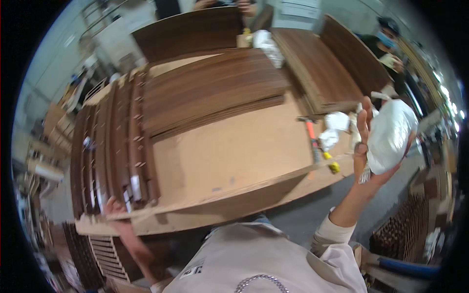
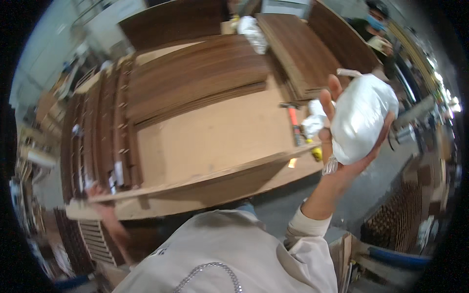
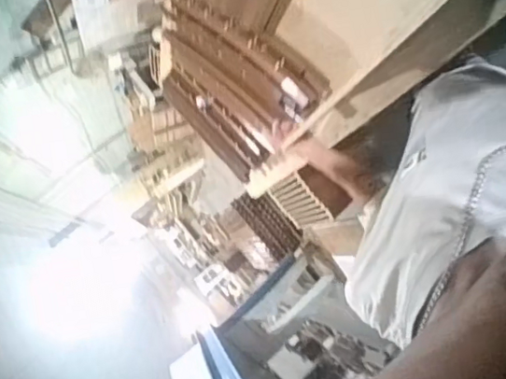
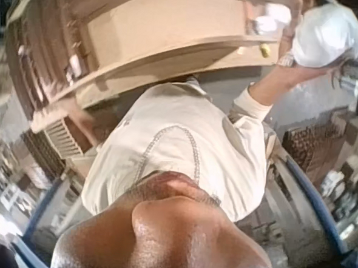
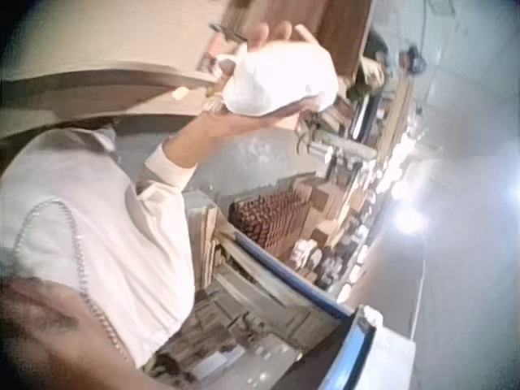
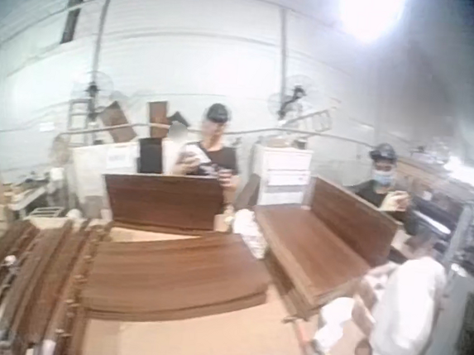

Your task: Applying adhesive from a piping bag to the edges of a wooden furniture panel.

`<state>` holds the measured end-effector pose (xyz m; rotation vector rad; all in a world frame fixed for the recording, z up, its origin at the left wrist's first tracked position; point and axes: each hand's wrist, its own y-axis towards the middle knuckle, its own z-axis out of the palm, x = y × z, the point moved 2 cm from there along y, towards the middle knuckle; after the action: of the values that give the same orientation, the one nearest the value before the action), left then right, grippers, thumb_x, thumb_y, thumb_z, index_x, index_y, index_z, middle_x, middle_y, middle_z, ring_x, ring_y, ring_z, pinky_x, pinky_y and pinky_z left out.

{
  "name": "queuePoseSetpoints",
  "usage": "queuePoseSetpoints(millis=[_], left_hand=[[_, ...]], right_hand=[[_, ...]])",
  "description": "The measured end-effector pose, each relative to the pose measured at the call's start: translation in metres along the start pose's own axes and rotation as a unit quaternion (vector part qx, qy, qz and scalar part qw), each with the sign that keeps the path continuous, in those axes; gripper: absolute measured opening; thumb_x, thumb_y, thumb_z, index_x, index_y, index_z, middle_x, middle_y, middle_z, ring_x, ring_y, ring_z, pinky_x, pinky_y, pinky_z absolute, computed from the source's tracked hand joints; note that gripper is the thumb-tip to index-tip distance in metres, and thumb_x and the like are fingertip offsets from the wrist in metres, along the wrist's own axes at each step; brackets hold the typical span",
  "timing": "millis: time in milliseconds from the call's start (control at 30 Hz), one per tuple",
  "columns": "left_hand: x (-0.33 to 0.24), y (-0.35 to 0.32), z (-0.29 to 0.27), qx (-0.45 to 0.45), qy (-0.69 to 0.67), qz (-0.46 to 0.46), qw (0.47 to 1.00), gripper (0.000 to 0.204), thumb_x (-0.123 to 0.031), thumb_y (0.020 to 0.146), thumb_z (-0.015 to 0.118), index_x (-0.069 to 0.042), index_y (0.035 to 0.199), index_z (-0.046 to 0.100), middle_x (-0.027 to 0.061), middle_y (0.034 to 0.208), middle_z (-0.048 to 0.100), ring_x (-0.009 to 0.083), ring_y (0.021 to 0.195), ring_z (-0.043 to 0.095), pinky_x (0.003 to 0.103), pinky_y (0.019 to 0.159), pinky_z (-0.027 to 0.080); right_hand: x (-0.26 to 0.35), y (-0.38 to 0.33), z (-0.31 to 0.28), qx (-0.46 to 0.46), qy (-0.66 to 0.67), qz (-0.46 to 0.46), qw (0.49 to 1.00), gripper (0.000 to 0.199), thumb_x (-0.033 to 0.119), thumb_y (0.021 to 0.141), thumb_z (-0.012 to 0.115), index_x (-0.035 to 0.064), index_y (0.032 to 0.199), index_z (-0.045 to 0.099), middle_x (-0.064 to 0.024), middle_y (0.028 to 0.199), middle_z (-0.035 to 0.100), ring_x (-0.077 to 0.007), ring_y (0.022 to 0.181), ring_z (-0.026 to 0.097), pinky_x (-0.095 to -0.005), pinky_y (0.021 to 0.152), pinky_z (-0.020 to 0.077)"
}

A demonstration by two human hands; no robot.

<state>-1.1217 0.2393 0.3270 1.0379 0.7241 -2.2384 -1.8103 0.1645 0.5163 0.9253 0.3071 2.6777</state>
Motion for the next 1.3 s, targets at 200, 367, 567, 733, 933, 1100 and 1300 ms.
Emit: queuePoseSetpoints(millis=[200, 367, 567, 733, 933, 1100, 1300], left_hand=[[0.019, -0.025, 0.013, 0.082, 0.102, 0.096, 0.987, 0.071, -0.055, 0.103, 0.028, 0.001, 0.086, 0.068, 0.0071, 0.067, 0.063, 0.0171, 0.059, 0.059, 0.03, 0.058, 0.05], [0.015, -0.028, 0.026, 0.229, 0.165, 0.07, 0.957, 0.086, -0.063, 0.1, 0.017, 0.004, 0.081, 0.067, 0.0125, 0.08, 0.068, 0.0193, 0.078, 0.062, 0.028, 0.081, 0.048], [0.005, -0.038, 0.029, 0.25, 0.204, 0.078, 0.943, 0.09, -0.067, 0.099, 0.015, 0.003, 0.078, 0.067, 0.0094, 0.073, 0.064, 0.017, 0.071, 0.058, 0.028, 0.072, 0.045], [0.006, -0.037, 0.029, 0.245, 0.208, 0.093, 0.942, 0.088, -0.064, 0.101, 0.016, 0.003, 0.075, 0.068, 0.0072, 0.064, 0.057, 0.0156, 0.066, 0.051, 0.028, 0.065, 0.039], [0.003, -0.034, 0.026, 0.241, 0.212, 0.106, 0.941, 0.081, -0.057, 0.104, 0.021, 0.004, 0.076, 0.067, 0.0069, 0.061, 0.048, 0.0137, 0.064, 0.045, 0.029, 0.059, 0.035], [-0.015, -0.039, 0.029, 0.209, 0.072, 0.078, 0.972, 0.054, -0.045, 0.103, 0.044, 0.003, 0.094, 0.066, 0.0108, 0.074, 0.057, 0.0181, 0.07, 0.054, 0.029, 0.064, 0.043], [-0.072, -0.051, 0.033, 0.255, 0.258, 0.407, 0.838, 0.032, -0.013, 0.082, 0.078, 0.0, 0.108, 0.065, 0.012, 0.1, 0.063, 0.0218, 0.087, 0.06, 0.031, 0.075, 0.048]], right_hand=[[-0.188, -0.077, 0.105, 0.133, 0.29, 0.272, 0.908, 0.068, 0.053, 0.097, 0.052, 0.0168, 0.15, 0.029, -0.027, 0.144, 0.025, -0.044, 0.115, 0.044, -0.0559, 0.073, 0.0586], [-0.284, -0.112, 0.183, 0.134, 0.146, 0.287, 0.937, 0.061, 0.041, 0.096, 0.057, 0.0142, 0.146, 0.034, -0.0232, 0.134, 0.042, -0.0394, 0.107, 0.054, -0.0502, 0.071, 0.0599], [-0.347, -0.13, 0.253, 0.163, -0.43, -0.144, 0.876, 0.044, 0.016, 0.08, 0.076, -0.0027, 0.117, 0.062, -0.0129, 0.114, 0.064, -0.0268, 0.104, 0.062, -0.041, 0.095, 0.048], [-0.39, -0.14, 0.275, 0.205, -0.451, -0.174, 0.851, 0.049, 0.008, 0.077, 0.076, -0.0005, 0.122, 0.059, -0.011, 0.116, 0.062, -0.0231, 0.104, 0.062, -0.0388, 0.093, 0.0519], [-0.412, -0.146, 0.286, 0.204, -0.447, -0.123, 0.862, 0.055, 0.011, 0.079, 0.075, 0.0015, 0.128, 0.053, -0.0098, 0.116, 0.061, -0.0224, 0.106, 0.062, -0.0392, 0.094, 0.0526], [-0.414, -0.146, 0.29, 0.058, -0.335, -0.002, 0.94, 0.053, 0.016, 0.085, 0.07, 0.0037, 0.132, 0.049, -0.0106, 0.119, 0.06, -0.0243, 0.11, 0.061, -0.0406, 0.095, 0.052], [-0.413, -0.141, 0.285, 0.008, -0.269, 0.032, 0.963, 0.047, 0.017, 0.088, 0.067, 0.0026, 0.13, 0.051, -0.0109, 0.117, 0.062, -0.0225, 0.108, 0.062, -0.0392, 0.094, 0.0519]])
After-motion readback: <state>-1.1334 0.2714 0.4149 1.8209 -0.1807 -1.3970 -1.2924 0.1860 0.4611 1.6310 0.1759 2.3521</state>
